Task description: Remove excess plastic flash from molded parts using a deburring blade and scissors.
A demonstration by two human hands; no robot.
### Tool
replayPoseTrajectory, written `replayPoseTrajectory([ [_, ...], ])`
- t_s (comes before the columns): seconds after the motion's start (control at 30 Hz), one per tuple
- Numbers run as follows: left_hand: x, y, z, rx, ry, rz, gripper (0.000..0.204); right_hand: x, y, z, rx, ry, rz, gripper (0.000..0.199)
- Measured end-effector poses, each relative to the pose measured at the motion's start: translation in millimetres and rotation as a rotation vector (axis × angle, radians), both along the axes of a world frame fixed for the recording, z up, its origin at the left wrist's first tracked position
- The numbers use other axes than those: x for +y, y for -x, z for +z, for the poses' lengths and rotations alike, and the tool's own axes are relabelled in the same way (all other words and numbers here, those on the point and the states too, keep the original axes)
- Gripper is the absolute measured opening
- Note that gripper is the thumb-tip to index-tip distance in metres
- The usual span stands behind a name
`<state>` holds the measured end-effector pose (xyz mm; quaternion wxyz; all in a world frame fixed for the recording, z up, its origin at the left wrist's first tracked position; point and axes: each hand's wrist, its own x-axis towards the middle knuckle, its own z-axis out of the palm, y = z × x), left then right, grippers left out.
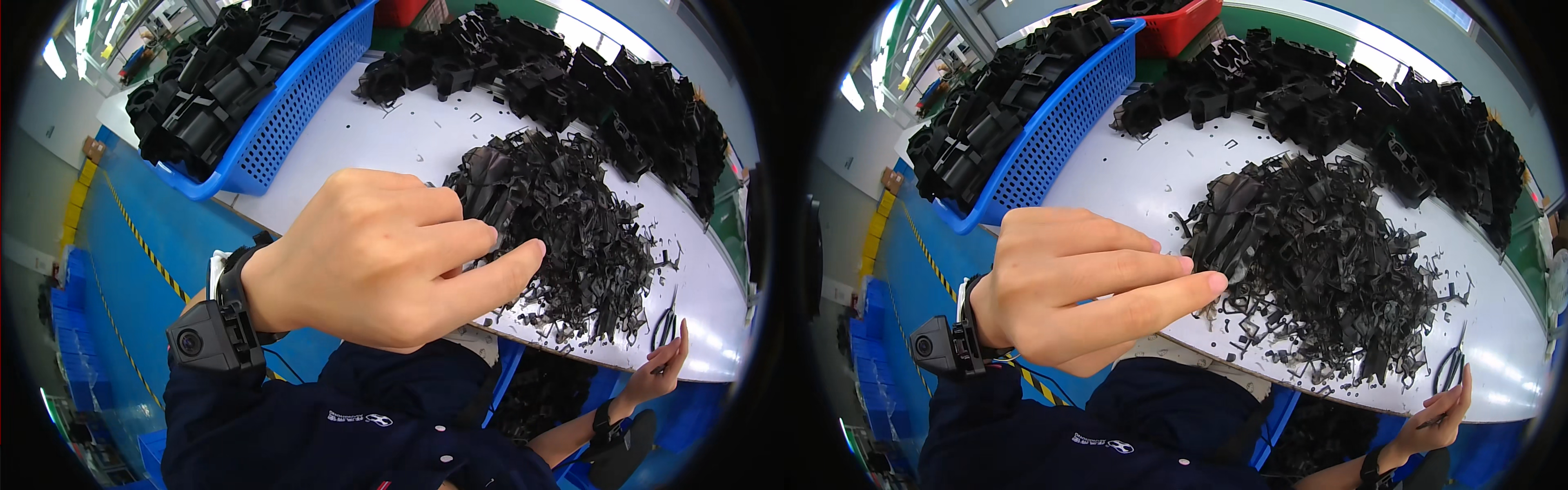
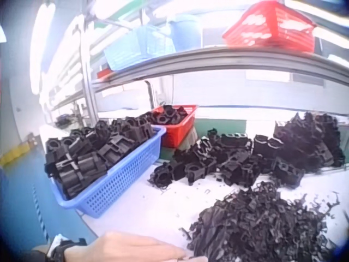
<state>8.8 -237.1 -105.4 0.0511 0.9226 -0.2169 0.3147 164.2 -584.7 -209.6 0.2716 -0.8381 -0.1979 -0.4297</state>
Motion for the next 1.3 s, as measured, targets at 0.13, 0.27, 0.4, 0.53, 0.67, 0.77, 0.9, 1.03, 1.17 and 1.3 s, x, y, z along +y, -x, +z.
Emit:
replayPoseTrajectory([
  [0.13,2,0,0,-0.008,-0.002,0.016,0.026,4,-1,-6,0.022,-0.030,-0.044,0.023],
  [0.27,4,3,-1,0.019,-0.023,0.050,0.028,13,-7,-10,-0.065,0.007,-0.004,0.021],
  [0.4,7,0,0,0.049,-0.008,0.047,0.032,14,-2,-3,-0.097,0.083,-0.052,0.026],
  [0.53,40,6,36,0.039,-0.096,0.173,0.028,7,-6,-12,-0.028,0.073,0.049,0.026],
  [0.67,111,17,109,0.175,-0.073,0.596,0.026,-4,-15,-35,0.020,-0.100,0.192,0.028],
  [0.77,184,24,133,0.356,-0.172,0.823,0.031,7,-10,-26,0.057,-0.109,0.101,0.027],
  [0.9,239,16,112,0.551,-0.207,0.886,0.034,8,-7,-24,0.065,-0.056,-0.005,0.025],
  [1.03,262,3,100,0.691,-0.163,1.024,0.032,3,-9,-27,0.086,-0.056,-0.021,0.025],
  [1.17,264,3,101,0.619,-0.003,1.081,0.029,6,-10,-26,0.037,-0.025,0.000,0.025],
  [1.3,259,5,92,0.444,-0.065,0.992,0.030,7,-10,-26,0.075,-0.037,-0.005,0.025],
])
